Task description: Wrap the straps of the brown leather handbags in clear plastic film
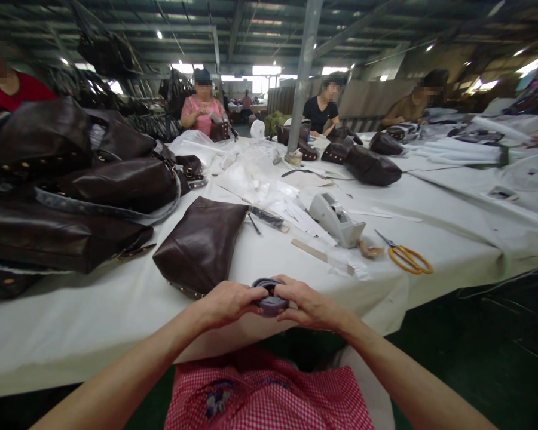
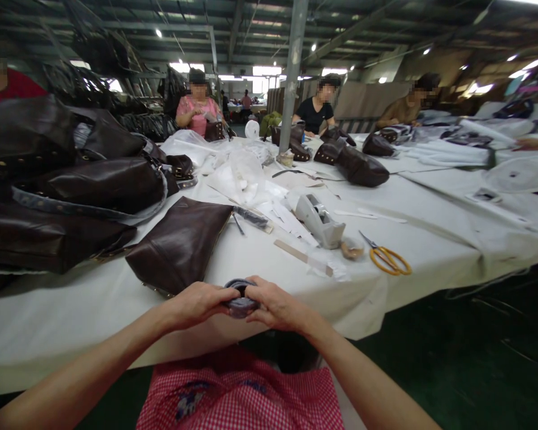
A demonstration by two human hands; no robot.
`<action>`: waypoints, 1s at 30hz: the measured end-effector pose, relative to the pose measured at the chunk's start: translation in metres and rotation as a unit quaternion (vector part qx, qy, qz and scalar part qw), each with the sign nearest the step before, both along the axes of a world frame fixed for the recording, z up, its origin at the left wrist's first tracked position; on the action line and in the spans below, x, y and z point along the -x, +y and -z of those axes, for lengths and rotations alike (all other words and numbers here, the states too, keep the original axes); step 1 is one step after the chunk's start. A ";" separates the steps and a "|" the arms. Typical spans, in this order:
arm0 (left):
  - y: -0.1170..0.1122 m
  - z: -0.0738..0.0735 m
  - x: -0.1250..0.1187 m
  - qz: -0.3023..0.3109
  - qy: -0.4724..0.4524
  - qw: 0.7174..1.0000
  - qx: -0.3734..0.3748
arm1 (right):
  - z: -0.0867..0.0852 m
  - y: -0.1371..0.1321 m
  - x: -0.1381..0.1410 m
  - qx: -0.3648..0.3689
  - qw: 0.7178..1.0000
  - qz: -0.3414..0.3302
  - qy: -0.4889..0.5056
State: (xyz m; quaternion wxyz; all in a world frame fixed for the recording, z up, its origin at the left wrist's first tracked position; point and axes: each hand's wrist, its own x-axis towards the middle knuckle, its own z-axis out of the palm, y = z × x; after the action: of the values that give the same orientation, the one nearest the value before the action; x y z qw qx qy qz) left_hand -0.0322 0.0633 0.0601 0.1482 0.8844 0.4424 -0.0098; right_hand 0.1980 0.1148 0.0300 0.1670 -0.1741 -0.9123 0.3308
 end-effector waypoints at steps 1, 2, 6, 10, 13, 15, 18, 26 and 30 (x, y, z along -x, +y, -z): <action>0.000 -0.001 0.000 0.001 0.001 1.000 -0.005 | -0.001 0.002 0.001 0.005 1.000 -0.010 0.001; 0.000 0.000 -0.001 -0.004 0.006 1.000 -0.011 | -0.002 0.003 0.002 0.009 1.000 -0.017 0.002; 0.001 0.006 -0.011 -0.096 0.017 0.995 -0.031 | -0.007 0.003 0.007 -0.023 0.999 0.047 0.003; 0.003 0.002 -0.023 -0.165 0.009 0.986 -0.015 | -0.010 -0.004 0.015 -0.053 0.985 0.151 -0.070; 0.004 -0.008 -0.027 -0.162 0.032 0.986 0.011 | -0.011 -0.003 0.020 -0.059 0.980 0.144 -0.126; 0.007 -0.013 -0.025 -0.142 0.039 0.989 0.028 | -0.012 0.002 0.020 -0.073 0.978 0.121 -0.151; 0.012 -0.016 -0.017 -0.094 0.025 0.994 0.043 | -0.016 0.010 0.020 -0.082 0.980 0.095 -0.157; 0.004 -0.008 -0.014 -0.118 -0.008 0.993 0.012 | -0.021 0.000 0.025 -0.090 0.972 0.141 -0.163; -0.009 0.006 -0.022 -0.135 -0.034 0.987 -0.079 | -0.014 -0.018 0.031 -0.103 0.962 0.195 -0.160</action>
State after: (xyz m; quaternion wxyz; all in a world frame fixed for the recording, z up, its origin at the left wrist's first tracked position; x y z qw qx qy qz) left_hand -0.0100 0.0548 0.0542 0.0928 0.8254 0.5518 0.0754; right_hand 0.1668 0.0969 0.0445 0.0975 -0.3814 -0.9045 0.1638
